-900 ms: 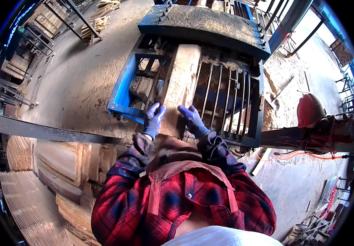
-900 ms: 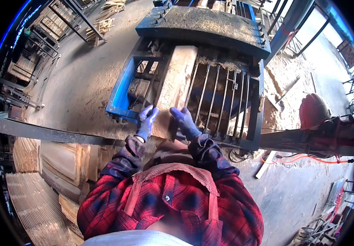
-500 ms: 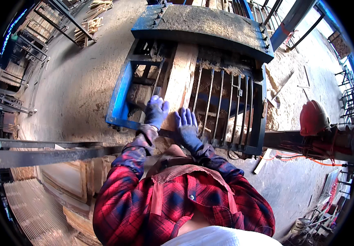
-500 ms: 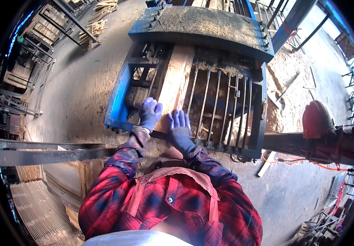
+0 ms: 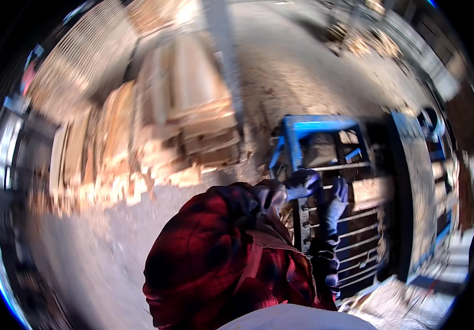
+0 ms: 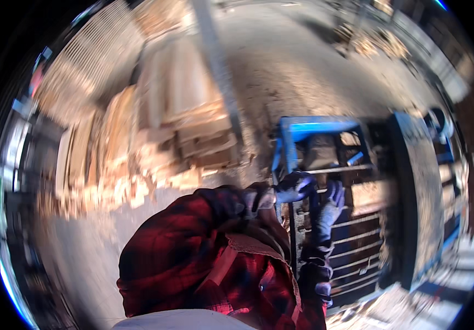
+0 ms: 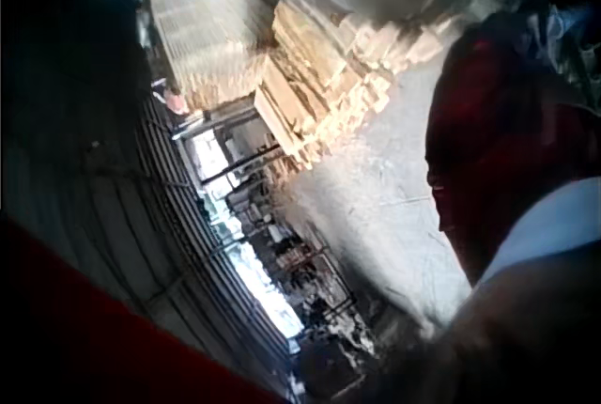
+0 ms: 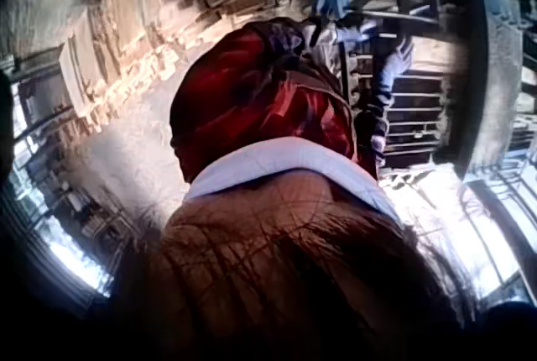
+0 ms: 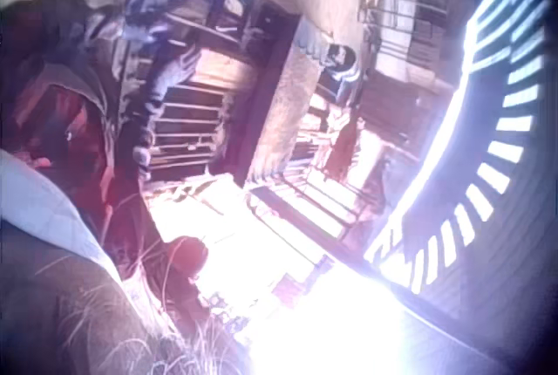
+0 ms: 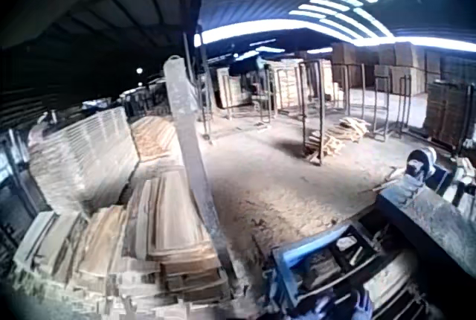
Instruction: The person picks up wood planks from a stack by hand and feeds them one at a time into a machine feeder.
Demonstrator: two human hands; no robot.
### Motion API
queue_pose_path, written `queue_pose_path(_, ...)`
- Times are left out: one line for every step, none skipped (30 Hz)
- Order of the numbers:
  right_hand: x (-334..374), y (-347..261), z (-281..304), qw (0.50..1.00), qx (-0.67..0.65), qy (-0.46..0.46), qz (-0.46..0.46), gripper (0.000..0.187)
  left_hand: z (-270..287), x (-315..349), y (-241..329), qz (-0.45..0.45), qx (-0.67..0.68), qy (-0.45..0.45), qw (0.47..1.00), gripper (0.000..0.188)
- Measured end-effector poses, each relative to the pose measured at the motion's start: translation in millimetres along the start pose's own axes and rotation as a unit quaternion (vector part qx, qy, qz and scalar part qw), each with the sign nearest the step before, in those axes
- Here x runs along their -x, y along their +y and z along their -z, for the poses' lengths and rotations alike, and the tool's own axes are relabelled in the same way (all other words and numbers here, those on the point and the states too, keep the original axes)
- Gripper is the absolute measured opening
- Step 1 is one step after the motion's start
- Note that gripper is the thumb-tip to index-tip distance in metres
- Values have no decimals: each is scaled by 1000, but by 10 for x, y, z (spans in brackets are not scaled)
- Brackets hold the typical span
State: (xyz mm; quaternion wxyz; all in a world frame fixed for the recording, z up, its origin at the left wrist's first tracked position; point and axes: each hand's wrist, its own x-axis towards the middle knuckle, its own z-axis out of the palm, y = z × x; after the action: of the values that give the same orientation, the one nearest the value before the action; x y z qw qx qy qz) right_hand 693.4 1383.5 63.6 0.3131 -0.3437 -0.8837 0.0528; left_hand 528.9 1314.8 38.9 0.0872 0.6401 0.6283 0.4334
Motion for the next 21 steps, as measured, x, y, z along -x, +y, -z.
queue_pose_path(1,-238,-200,995,-83,-35,32,55,178,310,-68,9,-28,62,998,21)
queue_pose_path(62,-472,-328,979,-171,-86,70,51,349,627,-121,8,-46,149,988,21)
queue_pose_path(171,-754,-517,959,-214,-173,66,48,493,1062,-157,137,-16,110,984,21)
queue_pose_path(338,-1023,-606,933,-291,-145,154,45,651,1484,-183,241,4,118,963,18)
queue_pose_path(503,-1318,-704,907,-329,-169,201,43,839,1949,-221,244,-77,61,965,19)
queue_pose_path(699,-1599,-755,880,-374,-173,237,43,976,2384,-225,283,-133,10,950,20)
queue_pose_path(845,-1874,-798,839,-424,-222,259,44,1114,2828,-212,279,-227,-62,931,16)
queue_pose_path(1004,-2093,-789,820,-433,-252,276,45,1219,3246,-167,342,-140,29,929,19)
queue_pose_path(1137,-2290,-768,800,-447,-288,278,45,1317,3624,-114,387,-65,127,911,21)
queue_pose_path(1231,-2414,-731,774,-460,-335,278,46,1397,3925,-37,348,-141,106,921,22)
queue_pose_path(1312,-2543,-712,755,-464,-380,266,47,1497,4191,25,402,-98,115,903,22)
queue_pose_path(1379,-2653,-709,732,-474,-418,256,49,1567,4391,103,386,-129,135,904,22)
queue_pose_path(1425,-2741,-718,709,-471,-474,226,47,1633,4549,177,392,-44,184,900,21)
queue_pose_path(1419,-2831,-760,688,-496,-490,200,49,1685,4628,213,487,111,220,838,24)
queue_pose_path(1374,-2918,-830,667,-519,-506,174,50,1756,4703,257,560,247,287,737,27)
queue_pose_path(1292,-3023,-922,635,-561,-508,151,52,1850,4709,246,568,268,295,720,28)
queue_pose_path(1157,-3126,-1030,593,-603,-532,46,52,1966,4703,221,568,291,308,705,29)
queue_pose_path(962,-3247,-1154,519,-669,-528,-61,52,2121,4679,164,559,322,323,693,30)
queue_pose_path(711,-3385,-1288,538,-681,-495,-41,55,2330,4651,76,472,412,355,694,32)
queue_pose_path(466,-3545,-1421,558,-690,-456,-65,57,2547,4591,-46,439,439,380,685,32)
queue_pose_path(192,-3696,-1545,565,-687,-449,-84,60,2790,4538,-182,402,383,366,747,32)
